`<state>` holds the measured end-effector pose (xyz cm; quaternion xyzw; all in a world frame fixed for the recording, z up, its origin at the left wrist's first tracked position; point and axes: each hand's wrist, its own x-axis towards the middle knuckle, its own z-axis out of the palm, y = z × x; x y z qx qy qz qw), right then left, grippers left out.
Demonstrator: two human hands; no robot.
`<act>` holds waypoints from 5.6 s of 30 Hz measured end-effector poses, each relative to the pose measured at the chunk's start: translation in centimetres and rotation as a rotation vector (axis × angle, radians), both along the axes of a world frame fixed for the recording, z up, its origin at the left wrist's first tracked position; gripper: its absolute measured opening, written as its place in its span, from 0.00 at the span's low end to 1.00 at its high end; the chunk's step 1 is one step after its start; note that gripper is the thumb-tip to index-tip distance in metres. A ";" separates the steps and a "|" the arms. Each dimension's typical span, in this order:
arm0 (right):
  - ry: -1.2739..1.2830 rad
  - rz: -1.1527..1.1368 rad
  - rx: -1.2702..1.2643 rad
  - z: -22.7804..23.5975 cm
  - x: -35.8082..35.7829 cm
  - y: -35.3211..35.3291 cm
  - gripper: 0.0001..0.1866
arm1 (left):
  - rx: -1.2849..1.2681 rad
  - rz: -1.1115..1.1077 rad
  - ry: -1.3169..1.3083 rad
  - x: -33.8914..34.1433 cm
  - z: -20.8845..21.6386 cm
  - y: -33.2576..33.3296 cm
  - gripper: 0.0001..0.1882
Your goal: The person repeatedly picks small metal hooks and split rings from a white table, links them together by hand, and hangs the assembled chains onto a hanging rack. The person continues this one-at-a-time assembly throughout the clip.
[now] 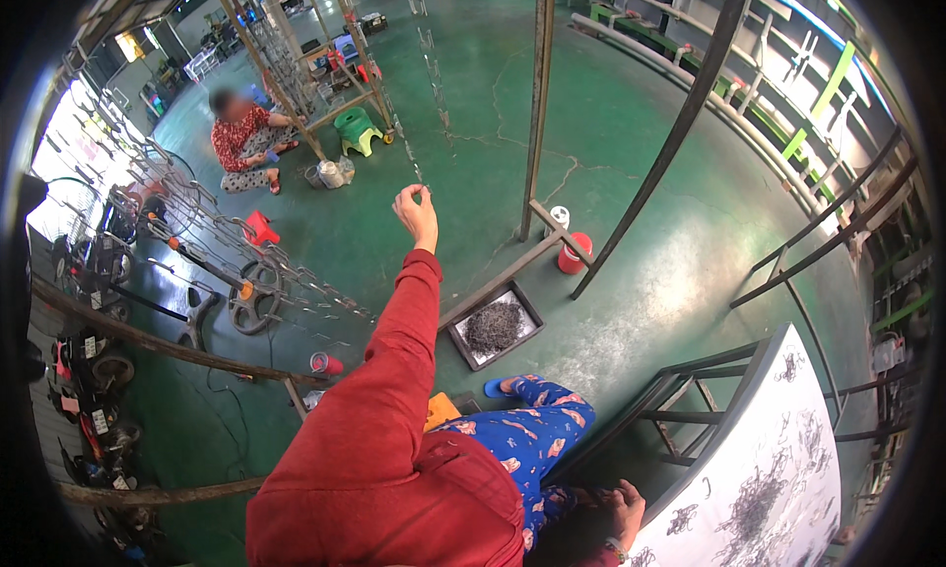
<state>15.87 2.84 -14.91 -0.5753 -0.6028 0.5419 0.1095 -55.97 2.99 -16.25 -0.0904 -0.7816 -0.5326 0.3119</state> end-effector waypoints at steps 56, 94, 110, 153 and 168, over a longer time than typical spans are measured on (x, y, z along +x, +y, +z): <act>-0.548 -1.193 0.540 7.4 17.0 -15.5 0.07 | -0.770 -2.273 0.349 66.2 6.8 19.1 0.13; 1.023 -1.342 0.564 15.0 1.3 -18.7 0.06 | -0.655 -2.484 1.252 82.7 4.1 22.7 0.08; 1.030 -1.210 0.376 12.0 -0.5 -18.5 0.10 | -0.828 -2.224 1.610 79.9 6.7 20.2 0.11; 0.638 -1.373 0.768 15.0 -5.4 -16.9 0.11 | -0.402 -2.751 -0.140 58.4 18.0 -5.5 0.04; 0.203 -1.363 0.642 13.5 3.4 -18.3 0.12 | -0.268 -2.539 -0.698 58.6 15.5 -6.6 0.04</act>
